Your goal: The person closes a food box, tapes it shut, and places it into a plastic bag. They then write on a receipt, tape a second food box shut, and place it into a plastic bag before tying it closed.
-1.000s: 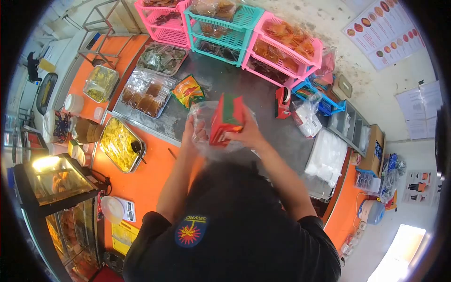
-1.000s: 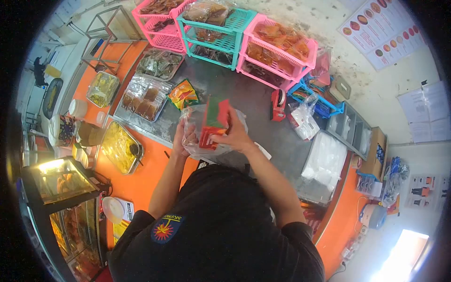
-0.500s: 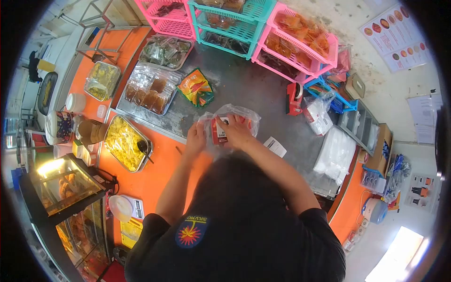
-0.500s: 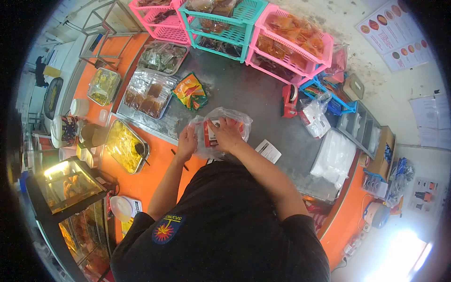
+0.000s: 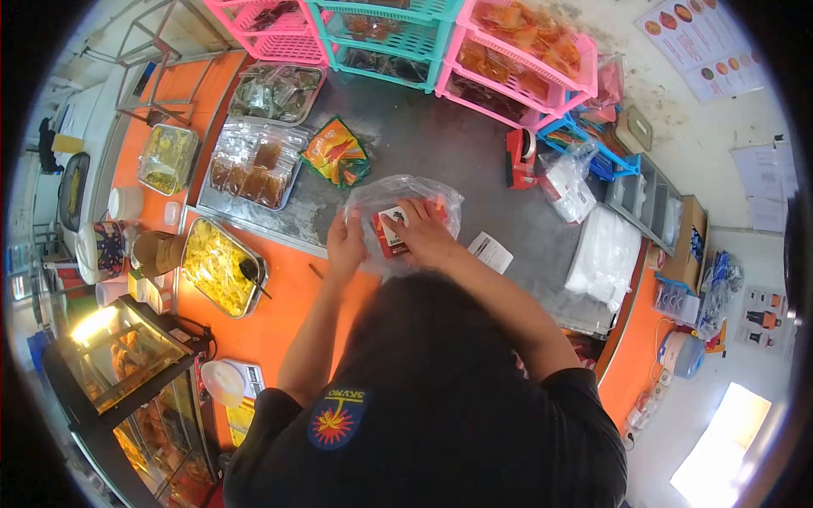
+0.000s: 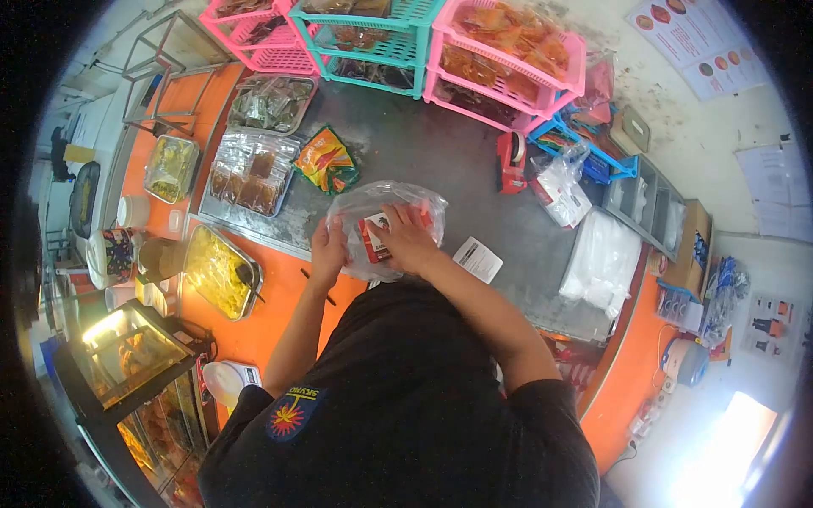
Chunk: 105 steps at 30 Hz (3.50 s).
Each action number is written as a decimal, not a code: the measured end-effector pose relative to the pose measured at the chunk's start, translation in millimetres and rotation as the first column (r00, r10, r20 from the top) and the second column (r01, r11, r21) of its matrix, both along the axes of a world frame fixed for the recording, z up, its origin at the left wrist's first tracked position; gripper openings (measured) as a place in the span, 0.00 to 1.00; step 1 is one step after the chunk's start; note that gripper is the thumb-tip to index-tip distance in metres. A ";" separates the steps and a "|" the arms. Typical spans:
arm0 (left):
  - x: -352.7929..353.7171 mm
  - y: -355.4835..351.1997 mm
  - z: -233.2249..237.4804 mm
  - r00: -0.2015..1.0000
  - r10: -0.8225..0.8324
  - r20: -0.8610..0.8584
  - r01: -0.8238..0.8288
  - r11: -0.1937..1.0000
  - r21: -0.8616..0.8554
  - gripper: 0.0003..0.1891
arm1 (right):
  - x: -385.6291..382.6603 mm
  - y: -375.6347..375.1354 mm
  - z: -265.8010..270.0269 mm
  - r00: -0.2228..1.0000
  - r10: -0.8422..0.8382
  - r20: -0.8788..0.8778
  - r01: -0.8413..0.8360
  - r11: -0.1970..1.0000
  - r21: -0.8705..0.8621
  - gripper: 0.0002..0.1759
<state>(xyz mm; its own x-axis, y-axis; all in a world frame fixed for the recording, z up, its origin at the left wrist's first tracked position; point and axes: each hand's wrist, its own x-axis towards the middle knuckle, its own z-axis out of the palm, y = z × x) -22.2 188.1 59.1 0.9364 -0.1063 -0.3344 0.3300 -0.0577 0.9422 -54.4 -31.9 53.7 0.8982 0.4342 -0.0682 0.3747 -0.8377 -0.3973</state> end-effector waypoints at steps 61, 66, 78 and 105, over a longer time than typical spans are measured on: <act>-2.9 -101.7 26.3 0.557 -0.803 -0.211 0.446 0.076 0.892 0.48 | -88.3 -56.6 69.1 0.723 -0.529 -0.444 0.570 0.096 0.816 0.09; -20.8 -101.8 14.0 0.648 -0.756 -0.088 0.359 0.202 0.911 0.55 | -90.2 -49.9 65.9 0.780 -0.462 -0.422 0.526 0.120 0.842 0.10; -18.9 -89.5 13.7 0.602 -0.797 -0.056 0.395 0.236 0.888 0.53 | -97.2 -44.3 63.4 0.736 -0.460 -0.497 0.599 0.100 0.795 0.09; -22.9 -86.5 -35.2 0.537 -0.827 0.166 0.404 0.425 0.810 0.43 | -82.9 -95.0 69.7 0.925 -0.372 -0.078 0.379 0.882 0.282 0.56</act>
<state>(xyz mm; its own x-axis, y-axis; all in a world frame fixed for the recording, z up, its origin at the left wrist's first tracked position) -45.1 101.6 23.9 0.7075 -0.6968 -0.1184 -0.5443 -0.6440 0.5375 -137.3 -126.9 123.4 0.9976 0.0683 -0.0131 0.0437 -0.7627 -0.6452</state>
